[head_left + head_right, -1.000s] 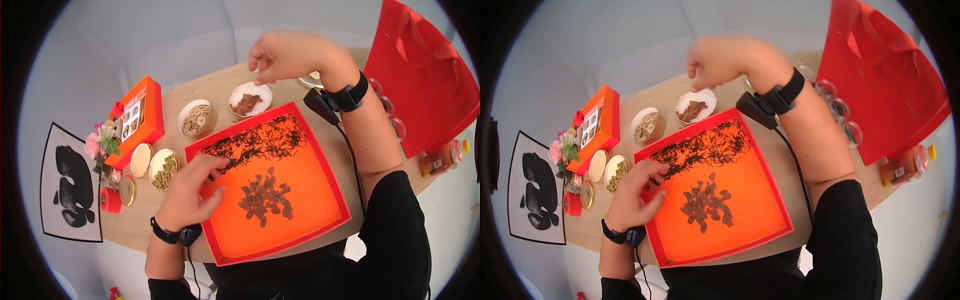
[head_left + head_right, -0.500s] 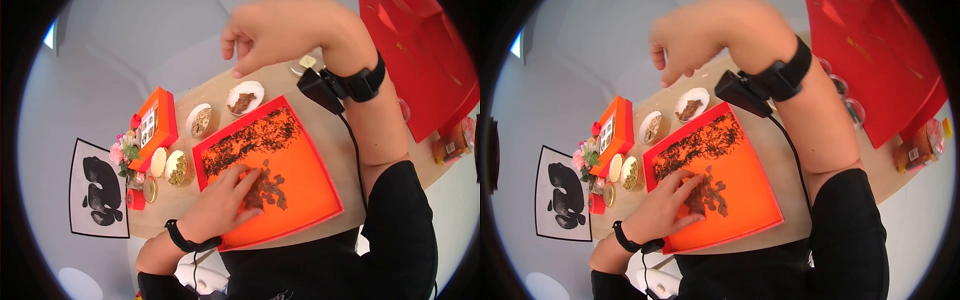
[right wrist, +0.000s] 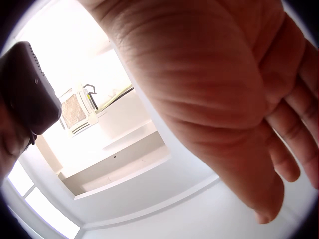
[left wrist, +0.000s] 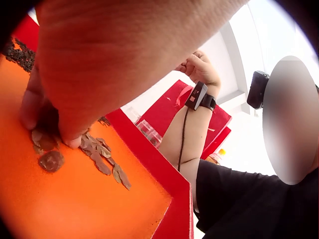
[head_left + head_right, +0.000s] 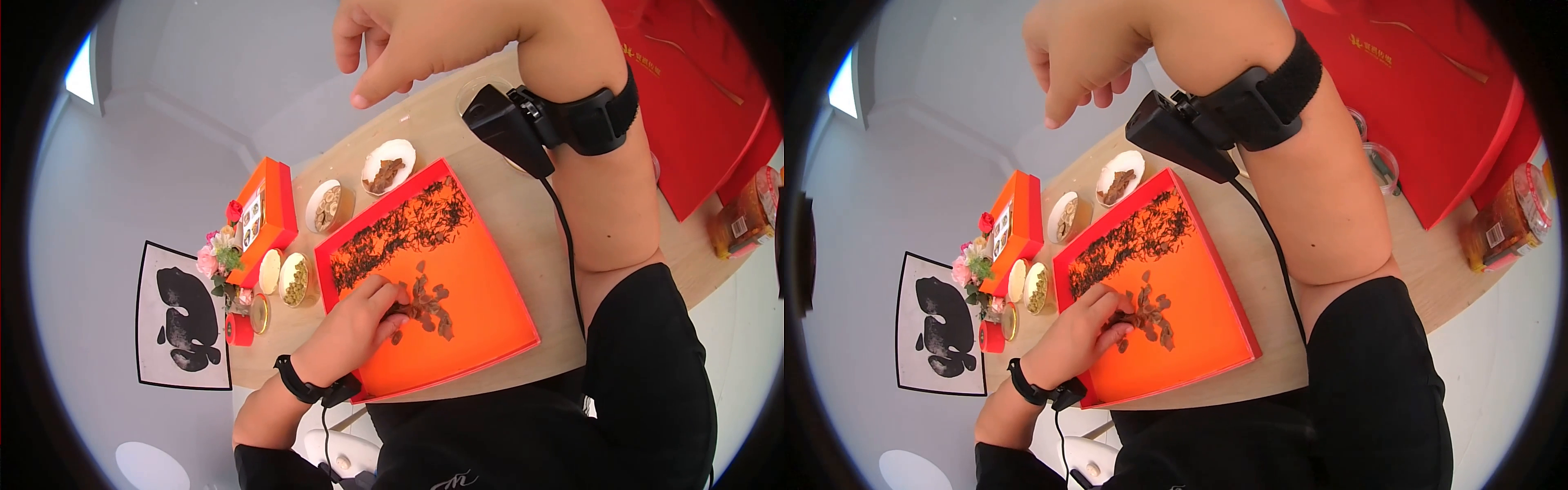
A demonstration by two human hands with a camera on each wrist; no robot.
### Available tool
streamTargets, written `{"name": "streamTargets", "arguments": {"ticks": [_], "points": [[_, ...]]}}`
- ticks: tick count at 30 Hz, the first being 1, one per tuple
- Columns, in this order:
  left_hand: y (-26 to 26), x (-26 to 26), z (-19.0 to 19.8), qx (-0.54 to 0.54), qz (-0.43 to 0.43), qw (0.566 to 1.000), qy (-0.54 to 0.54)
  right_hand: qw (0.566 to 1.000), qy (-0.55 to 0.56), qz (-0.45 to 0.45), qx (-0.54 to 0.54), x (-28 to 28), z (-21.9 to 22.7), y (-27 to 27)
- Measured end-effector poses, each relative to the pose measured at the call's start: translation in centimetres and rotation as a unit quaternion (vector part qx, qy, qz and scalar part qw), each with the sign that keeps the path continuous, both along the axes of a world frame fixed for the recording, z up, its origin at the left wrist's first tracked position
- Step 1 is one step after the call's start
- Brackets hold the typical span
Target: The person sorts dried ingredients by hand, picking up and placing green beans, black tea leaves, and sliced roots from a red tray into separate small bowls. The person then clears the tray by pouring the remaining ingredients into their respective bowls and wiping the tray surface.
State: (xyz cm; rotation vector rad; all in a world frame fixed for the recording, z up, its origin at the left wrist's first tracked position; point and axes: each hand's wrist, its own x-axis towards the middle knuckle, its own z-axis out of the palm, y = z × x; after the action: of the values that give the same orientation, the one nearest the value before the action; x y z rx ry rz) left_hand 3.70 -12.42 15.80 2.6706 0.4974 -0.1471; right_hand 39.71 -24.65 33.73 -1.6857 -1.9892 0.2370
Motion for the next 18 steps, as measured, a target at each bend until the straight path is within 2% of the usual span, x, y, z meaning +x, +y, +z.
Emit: {"name": "streamTargets", "arguments": {"ticks": [2,4,5,7,11,13,14,16,18], "points": [[0.3,0.2,0.1,-0.009,-0.002,1.000,-0.004,1.000,-0.001,0.015,-0.004,0.3,0.3,-0.1],[0.5,0.5,0.4,-0.018,-0.005,1.000,-0.015,0.996,-0.034,-0.085,-0.005,-1.0,0.8,-0.4],[0.5,0.6,0.7,-0.017,-0.005,1.000,-0.011,0.996,-0.041,-0.084,-0.003,-0.3,0.9,-0.5],[0.7,0.8,0.8,-0.016,-0.005,1.000,-0.013,1.000,0.008,0.023,-0.017,1.1,1.2,-0.5],[1.4,1.0,0.8,-0.012,-0.013,1.000,-0.026,0.998,0.010,-0.039,-0.040,1.3,-0.1,2.7],[1.6,1.4,1.1,-0.011,-0.018,0.999,-0.035,0.999,-0.011,-0.010,0.036,3.1,-0.9,3.6],[1.6,1.6,1.4,-0.006,-0.015,0.999,-0.028,0.999,-0.014,-0.010,0.039,3.5,-1.2,3.8],[1.9,1.9,1.8,-0.001,-0.011,1.000,-0.024,0.995,-0.028,-0.060,0.073,3.9,-1.7,4.3],[2.5,2.2,2.2,-0.034,0.005,0.999,-0.042,0.995,-0.002,-0.078,0.054,4.0,-2.7,5.6]]}}
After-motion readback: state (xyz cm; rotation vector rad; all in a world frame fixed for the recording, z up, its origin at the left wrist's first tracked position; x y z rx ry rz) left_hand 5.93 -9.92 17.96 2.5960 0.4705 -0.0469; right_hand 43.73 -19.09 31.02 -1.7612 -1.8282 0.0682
